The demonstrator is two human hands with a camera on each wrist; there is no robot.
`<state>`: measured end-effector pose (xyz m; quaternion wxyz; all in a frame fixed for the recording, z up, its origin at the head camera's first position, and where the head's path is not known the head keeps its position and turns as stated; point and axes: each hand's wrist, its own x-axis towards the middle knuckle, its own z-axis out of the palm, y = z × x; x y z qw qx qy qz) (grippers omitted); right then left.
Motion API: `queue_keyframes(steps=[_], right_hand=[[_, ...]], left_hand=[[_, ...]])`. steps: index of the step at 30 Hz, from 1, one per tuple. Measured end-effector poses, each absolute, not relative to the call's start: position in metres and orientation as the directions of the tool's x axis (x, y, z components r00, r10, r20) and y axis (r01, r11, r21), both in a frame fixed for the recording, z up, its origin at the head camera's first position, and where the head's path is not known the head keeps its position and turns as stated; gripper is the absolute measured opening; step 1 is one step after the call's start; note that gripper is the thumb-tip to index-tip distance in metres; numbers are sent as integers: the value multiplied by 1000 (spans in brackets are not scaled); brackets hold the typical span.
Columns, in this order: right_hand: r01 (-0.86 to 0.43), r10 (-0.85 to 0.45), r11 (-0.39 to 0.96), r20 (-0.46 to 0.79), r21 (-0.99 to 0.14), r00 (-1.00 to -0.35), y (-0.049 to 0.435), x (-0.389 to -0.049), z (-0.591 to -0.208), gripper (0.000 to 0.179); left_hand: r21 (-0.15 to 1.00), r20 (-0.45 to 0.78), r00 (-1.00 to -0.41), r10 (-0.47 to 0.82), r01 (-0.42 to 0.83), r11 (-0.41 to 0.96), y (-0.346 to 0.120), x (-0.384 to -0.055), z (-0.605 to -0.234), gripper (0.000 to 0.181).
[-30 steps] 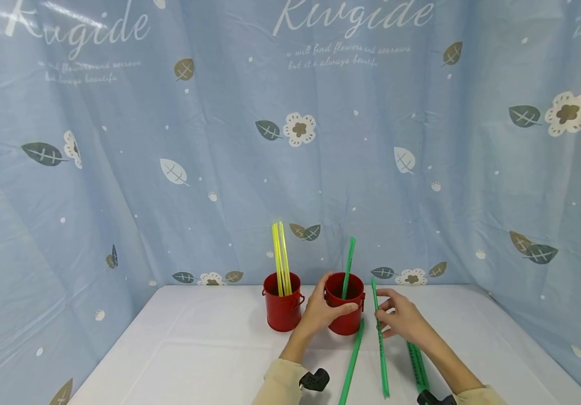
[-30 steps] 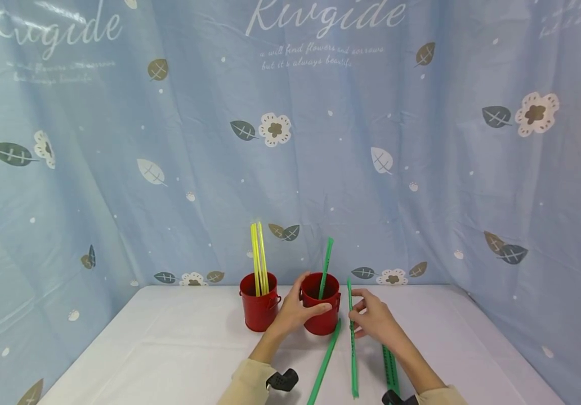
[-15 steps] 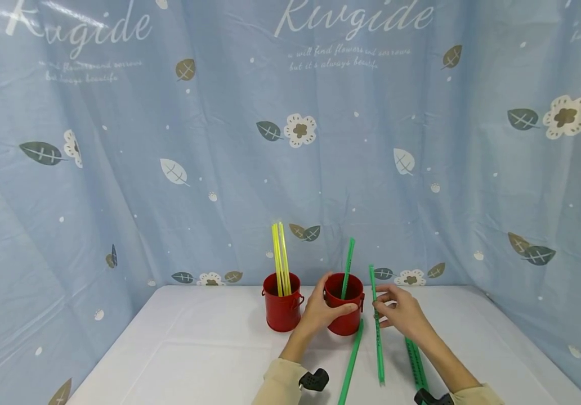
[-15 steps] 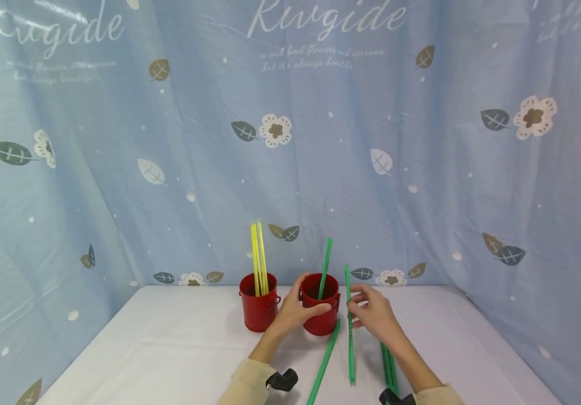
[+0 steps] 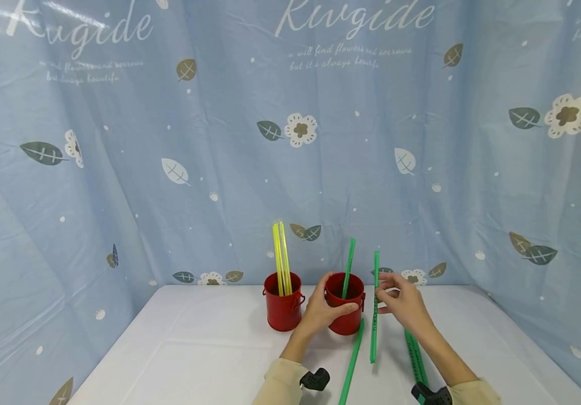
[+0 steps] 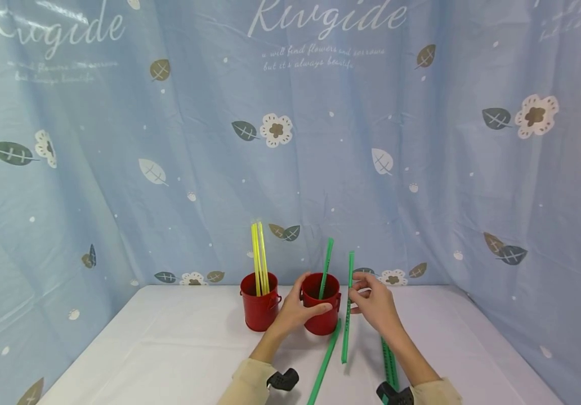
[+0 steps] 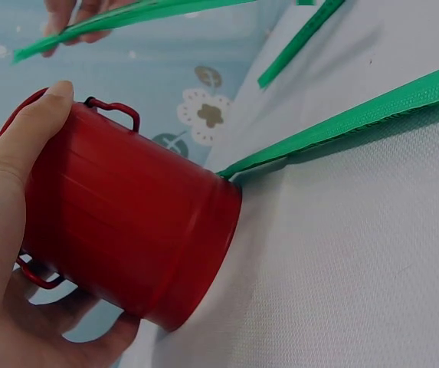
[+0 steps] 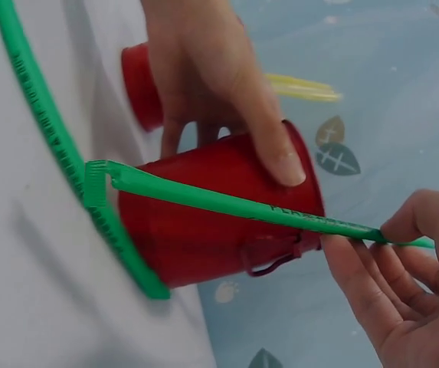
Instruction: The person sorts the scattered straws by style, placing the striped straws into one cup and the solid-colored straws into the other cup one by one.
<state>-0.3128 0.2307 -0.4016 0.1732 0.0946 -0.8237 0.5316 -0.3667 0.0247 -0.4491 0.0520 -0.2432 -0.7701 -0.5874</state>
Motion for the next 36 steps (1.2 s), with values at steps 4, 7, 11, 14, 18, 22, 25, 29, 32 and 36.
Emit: queue_keyframes(steps=[4, 7, 11, 14, 18, 22, 25, 29, 32, 36], right_hand=[[-398, 35, 407, 450, -822, -892, 227, -314, -391, 36], [-437, 41, 406, 494, -802, -869, 224, -315, -383, 37], [-471, 40, 401, 529, -786, -848, 220, -317, -372, 38], [-492, 41, 397, 551, -775, -833, 215, -314, -360, 37], [-529, 55, 394, 593, -752, -803, 206, -305, -339, 36], [-555, 77, 390, 627, -735, -775, 196, -297, -322, 37], [-568, 95, 385, 644, -727, -759, 191, -296, -314, 37], [-587, 126, 370, 665, -720, -736, 186, -299, -306, 36], [-612, 142, 362, 691, -703, -709, 184, -302, -302, 36], [-650, 140, 373, 732, -662, -666, 182, -307, -303, 36]], left_hand=[[890, 347, -880, 325, 418, 182, 22, -355, -437, 82], [887, 347, -878, 331, 422, 188, 21, -354, -435, 82], [888, 352, -878, 324, 423, 183, 23, -362, -444, 82], [886, 345, -884, 314, 418, 201, 24, -371, -454, 82], [880, 341, -887, 312, 418, 226, 25, -378, -461, 83], [875, 353, -880, 319, 431, 220, 24, -380, -462, 84], [876, 352, -879, 321, 431, 218, 25, -381, -462, 86], [886, 340, -884, 322, 416, 207, 25, -380, -460, 85], [893, 340, -881, 328, 412, 183, 23, -374, -454, 82], [896, 336, -876, 347, 411, 169, 20, -362, -441, 81]])
